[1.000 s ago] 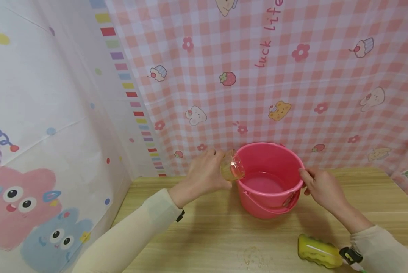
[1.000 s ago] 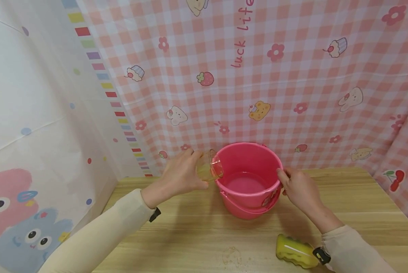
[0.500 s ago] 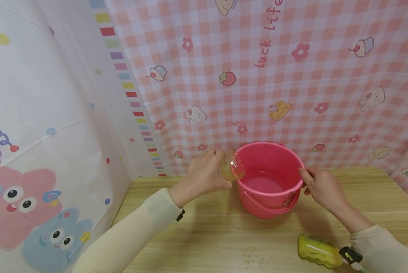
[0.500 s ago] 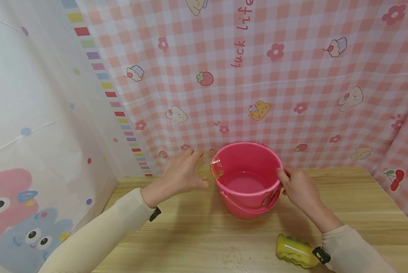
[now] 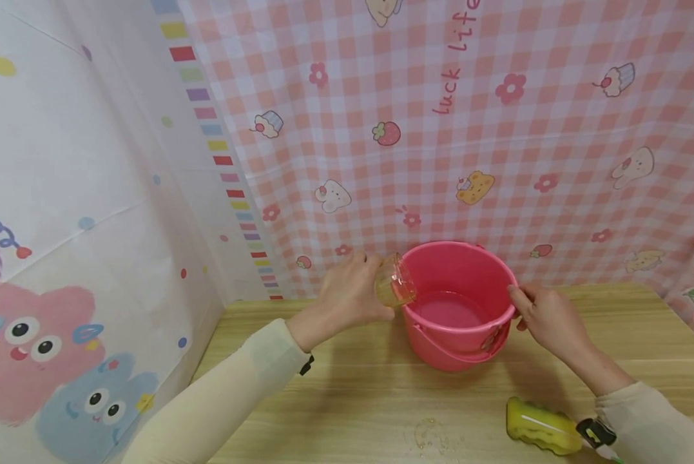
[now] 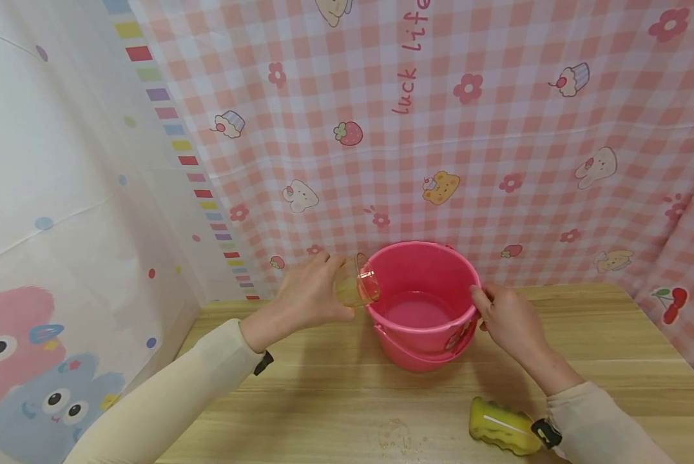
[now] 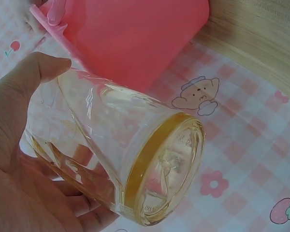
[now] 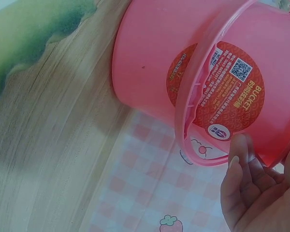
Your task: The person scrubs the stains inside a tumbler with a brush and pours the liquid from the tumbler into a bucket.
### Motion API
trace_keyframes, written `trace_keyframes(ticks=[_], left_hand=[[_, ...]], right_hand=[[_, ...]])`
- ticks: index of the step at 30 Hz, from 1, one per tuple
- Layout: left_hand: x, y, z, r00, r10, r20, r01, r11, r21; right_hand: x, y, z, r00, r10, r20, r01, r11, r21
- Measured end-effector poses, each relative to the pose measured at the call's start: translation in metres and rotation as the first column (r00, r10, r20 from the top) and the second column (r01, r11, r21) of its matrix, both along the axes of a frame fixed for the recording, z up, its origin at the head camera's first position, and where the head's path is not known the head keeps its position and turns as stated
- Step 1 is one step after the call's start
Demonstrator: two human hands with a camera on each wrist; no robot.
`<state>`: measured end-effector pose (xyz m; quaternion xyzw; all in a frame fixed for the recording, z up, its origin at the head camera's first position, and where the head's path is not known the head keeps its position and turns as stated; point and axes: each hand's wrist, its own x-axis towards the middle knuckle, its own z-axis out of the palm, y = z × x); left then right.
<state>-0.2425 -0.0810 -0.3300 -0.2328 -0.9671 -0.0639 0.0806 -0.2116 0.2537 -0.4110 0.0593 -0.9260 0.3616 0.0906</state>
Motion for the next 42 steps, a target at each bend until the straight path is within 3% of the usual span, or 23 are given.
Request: trace_keyframes(ticks=[42], left_hand=[[-0.0002,0.0016,0.0038,1.0,-0.001,0.024,0.001,1.0,-0.017]], right_hand=[[-0.0001,-0.0004,-0.0003,1.0,-0.002,0.016,0.002,1.0,-0.001]])
